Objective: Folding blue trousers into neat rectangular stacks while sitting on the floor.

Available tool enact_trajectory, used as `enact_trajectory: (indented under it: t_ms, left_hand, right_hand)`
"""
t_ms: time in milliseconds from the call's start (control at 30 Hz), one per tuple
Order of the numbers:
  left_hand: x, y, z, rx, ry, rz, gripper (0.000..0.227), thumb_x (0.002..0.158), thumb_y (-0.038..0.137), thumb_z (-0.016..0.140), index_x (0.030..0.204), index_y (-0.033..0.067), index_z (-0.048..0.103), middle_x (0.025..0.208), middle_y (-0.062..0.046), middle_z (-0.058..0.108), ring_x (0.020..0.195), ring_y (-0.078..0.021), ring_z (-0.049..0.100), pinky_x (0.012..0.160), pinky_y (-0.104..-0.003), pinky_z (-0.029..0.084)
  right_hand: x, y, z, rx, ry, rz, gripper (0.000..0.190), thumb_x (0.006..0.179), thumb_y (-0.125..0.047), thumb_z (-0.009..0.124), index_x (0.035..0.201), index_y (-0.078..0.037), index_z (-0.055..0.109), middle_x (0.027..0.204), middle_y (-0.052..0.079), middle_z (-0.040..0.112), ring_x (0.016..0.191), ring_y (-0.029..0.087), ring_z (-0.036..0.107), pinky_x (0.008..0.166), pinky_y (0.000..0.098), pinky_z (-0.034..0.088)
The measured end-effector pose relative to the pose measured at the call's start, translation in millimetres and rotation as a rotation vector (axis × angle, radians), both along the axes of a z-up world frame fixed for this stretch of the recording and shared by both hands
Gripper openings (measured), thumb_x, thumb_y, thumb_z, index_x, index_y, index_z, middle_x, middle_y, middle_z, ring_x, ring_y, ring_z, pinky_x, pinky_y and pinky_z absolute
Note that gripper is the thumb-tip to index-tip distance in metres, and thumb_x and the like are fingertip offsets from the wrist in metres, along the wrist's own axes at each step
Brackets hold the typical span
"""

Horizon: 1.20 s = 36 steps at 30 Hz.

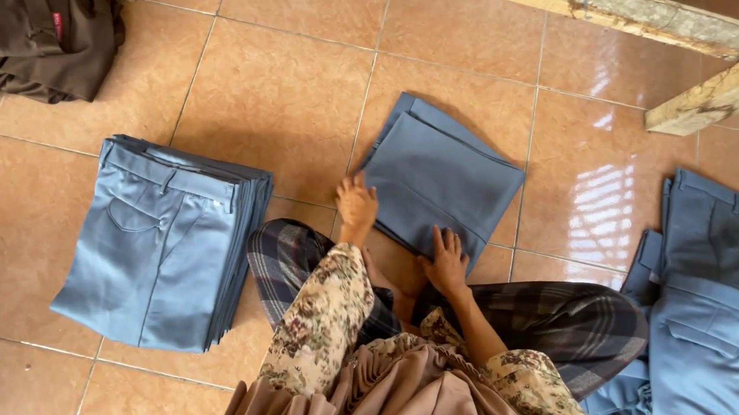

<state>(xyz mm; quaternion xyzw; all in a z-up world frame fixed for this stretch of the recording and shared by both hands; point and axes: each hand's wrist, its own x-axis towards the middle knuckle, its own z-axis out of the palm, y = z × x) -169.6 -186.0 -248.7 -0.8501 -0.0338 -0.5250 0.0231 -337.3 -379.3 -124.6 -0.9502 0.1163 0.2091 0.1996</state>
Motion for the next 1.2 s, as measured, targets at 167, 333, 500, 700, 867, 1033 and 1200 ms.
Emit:
enact_trajectory:
  t_ms: [167,333,500,700,867,1033,1200]
  left_hand:
    - [-7.4,42.3,57.3,-0.721,1.444,-0.163,0.084,0.096,0.043,0.066,0.16,0.0095,0.024,0.154,-0.016,0.041,0.136,-0.0349,0.047,0.1,-0.055,0.054]
    - [-9.7,32.2,-33.8,-0.963,1.525,-0.194,0.097,0.079,0.033,0.079,0.157,0.0048,0.03,0.146,-0.023,0.05,0.128,-0.0371,0.056,0.091,-0.052,0.057]
    - [-37.1,31.5,48.2,-1.685,1.493,-0.254,0.107,0.065,0.017,0.085,0.155,-0.0054,0.031,0.149,-0.033,0.041,0.116,-0.0442,0.06,0.068,-0.041,0.063]
    - [-82.4,19.1,157.7,-2.747,0.931,-0.398,0.044,0.071,0.004,0.084,0.105,0.0009,0.055,0.087,-0.009,0.052,0.066,-0.0227,0.053,0.048,-0.029,0.043]
    - [-92.0,26.2,219.2,-2.703,0.468,-0.439,0.032,0.074,0.008,0.08,0.091,0.0123,0.053,0.077,-0.002,0.049,0.063,-0.018,0.051,0.048,-0.027,0.038]
    - [-68.1,-2.1,280.9,-2.478,0.478,-0.597,0.047,0.077,0.012,0.082,0.116,0.0118,0.057,0.096,-0.006,0.048,0.082,-0.023,0.052,0.071,-0.04,0.045]
    - [-30.0,-56.2,281.7,-2.307,0.644,-0.927,0.061,0.082,0.009,0.084,0.136,0.0049,0.055,0.097,-0.014,0.069,0.08,-0.0286,0.071,0.06,-0.044,0.062]
  right_hand:
    - [-14.3,1.6,-2.1,-0.06,0.123,0.097,0.092,0.099,-0.039,0.061,0.167,-0.019,0.001,0.172,0.016,0.001,0.158,0.036,-0.002,0.115,0.0749,0.012]
    - [-12.3,-4.0,5.1,-0.132,0.13,0.009,0.105,0.094,-0.046,0.067,0.166,-0.013,-0.001,0.169,0.026,0.002,0.157,0.044,0.0,0.114,0.0768,0.011]
    - [-7.7,-9.4,3.5,-0.133,0.127,-0.07,0.111,0.091,-0.042,0.071,0.166,-0.013,-0.006,0.17,0.026,-0.003,0.156,0.044,-0.005,0.115,0.0755,0.007]
    - [-7.0,-8.6,14.7,-0.067,0.044,-0.075,0.103,0.09,-0.01,0.064,0.167,-0.017,-0.004,0.171,0.02,0.003,0.158,0.038,0.002,0.119,0.0678,0.012]
    - [-12.1,-4.5,-0.9,0.009,-0.073,0.184,0.093,0.087,-0.01,0.054,0.167,-0.026,0.01,0.171,0.01,0.017,0.158,0.028,0.015,0.122,0.0567,0.025]
    - [-5.0,5.2,-41.4,0.581,-0.171,-0.119,0.035,0.08,-0.022,0.065,0.114,-0.018,0.059,0.105,0.013,0.057,0.099,0.03,0.056,0.082,0.0456,0.047]
    - [-2.5,27.3,84.3,1.229,0.21,-0.835,0.07,0.088,-0.01,0.068,0.152,-0.005,0.039,0.143,0.011,0.052,0.141,0.021,0.044,0.116,0.0257,0.038]
